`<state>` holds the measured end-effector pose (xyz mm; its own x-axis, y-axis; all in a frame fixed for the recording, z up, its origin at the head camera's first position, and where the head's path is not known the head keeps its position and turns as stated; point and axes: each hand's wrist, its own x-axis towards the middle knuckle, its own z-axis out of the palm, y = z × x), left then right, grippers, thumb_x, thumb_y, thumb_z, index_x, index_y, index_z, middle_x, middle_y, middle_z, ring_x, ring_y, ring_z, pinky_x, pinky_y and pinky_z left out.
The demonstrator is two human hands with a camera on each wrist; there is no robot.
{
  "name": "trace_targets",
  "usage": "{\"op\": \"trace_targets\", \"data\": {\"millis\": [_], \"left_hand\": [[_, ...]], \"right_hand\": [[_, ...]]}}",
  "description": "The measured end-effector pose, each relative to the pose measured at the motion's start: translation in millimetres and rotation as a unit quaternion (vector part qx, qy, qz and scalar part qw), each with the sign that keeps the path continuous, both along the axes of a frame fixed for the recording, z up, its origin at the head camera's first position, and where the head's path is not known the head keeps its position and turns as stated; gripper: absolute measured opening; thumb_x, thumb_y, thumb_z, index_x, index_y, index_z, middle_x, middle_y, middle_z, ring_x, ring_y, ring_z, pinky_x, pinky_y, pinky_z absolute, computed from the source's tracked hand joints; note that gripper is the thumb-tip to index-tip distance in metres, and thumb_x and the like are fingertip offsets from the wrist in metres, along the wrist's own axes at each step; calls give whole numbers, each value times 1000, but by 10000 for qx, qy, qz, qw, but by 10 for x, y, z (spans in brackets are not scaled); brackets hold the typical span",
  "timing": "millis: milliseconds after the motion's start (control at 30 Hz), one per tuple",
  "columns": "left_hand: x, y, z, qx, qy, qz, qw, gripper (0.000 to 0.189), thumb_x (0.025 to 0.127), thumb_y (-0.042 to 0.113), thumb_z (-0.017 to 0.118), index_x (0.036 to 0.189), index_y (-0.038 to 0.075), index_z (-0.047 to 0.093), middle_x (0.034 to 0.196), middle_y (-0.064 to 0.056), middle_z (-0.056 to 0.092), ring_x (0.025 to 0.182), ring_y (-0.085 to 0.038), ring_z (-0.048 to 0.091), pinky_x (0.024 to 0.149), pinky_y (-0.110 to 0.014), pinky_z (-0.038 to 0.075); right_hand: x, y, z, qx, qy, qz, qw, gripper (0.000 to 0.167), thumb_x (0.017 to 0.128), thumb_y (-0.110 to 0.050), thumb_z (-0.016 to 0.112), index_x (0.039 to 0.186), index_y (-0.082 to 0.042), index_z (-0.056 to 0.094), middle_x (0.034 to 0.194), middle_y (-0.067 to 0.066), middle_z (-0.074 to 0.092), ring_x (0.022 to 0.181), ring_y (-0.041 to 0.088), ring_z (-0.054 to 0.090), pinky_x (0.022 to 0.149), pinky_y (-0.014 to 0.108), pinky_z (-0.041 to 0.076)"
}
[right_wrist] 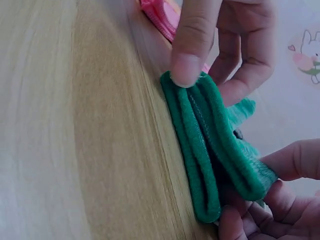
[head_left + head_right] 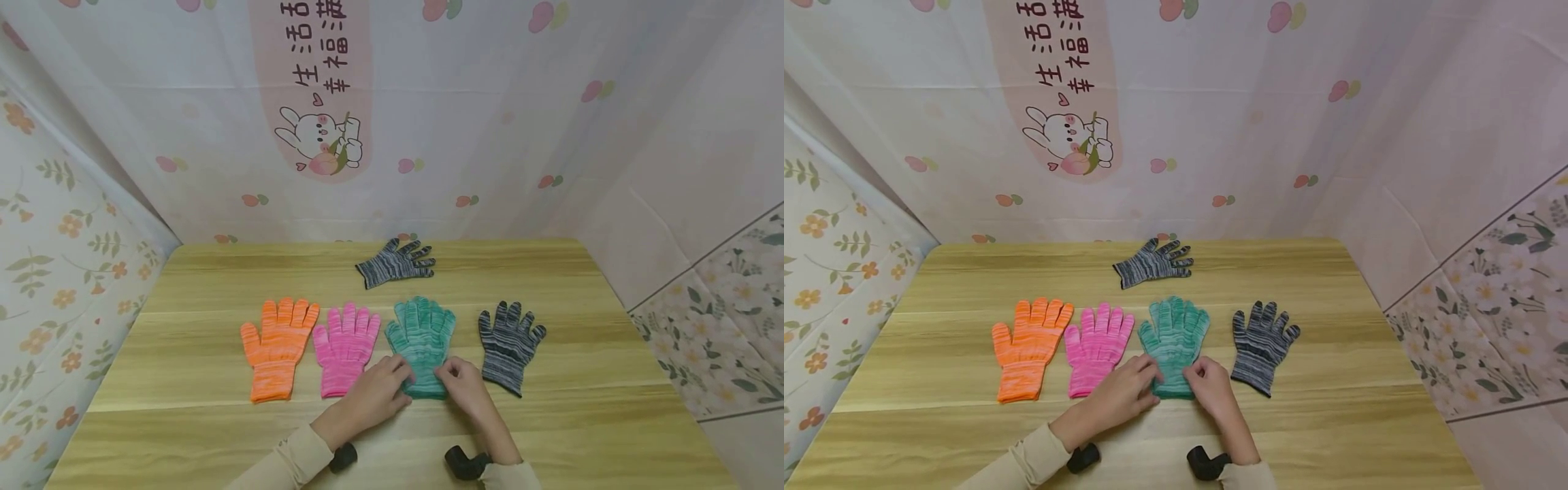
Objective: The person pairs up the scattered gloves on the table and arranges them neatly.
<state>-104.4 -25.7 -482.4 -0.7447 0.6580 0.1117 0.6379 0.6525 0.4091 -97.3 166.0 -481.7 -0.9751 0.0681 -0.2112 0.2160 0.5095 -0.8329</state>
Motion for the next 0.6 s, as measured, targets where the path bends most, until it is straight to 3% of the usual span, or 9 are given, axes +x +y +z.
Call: {"op": "trace_targets", "data": {"millis": [267,433,600], "left_hand": [[4,12,49,-215,417,-77,9989,9,87,25,64,85,18,58,98,3,54,86,-11,50,74,-21,46],[2,16,53,-427,400,-70,9983,11,87,28,63,84,20,57,108,1,55,96,-14,49,81,-25,46],[-24,54,43,-447,703,57,9965,18,92,33,57,83,19,63,116,-2,59,109,-19,51,90,-32,46]], "right_hand": [[-2,7,-23,-161,62,54,9998,19,83,-10,66,69,-5,53,62,-2,46,54,8,40,50,21,35],[-4,7,-41,-24,163,36,9999,16,81,-9,66,72,-5,53,63,-1,46,56,9,40,51,21,36],[4,3,-38,59,219,37,9997,13,81,-6,65,78,-3,53,63,0,46,56,9,41,51,21,35]]}}
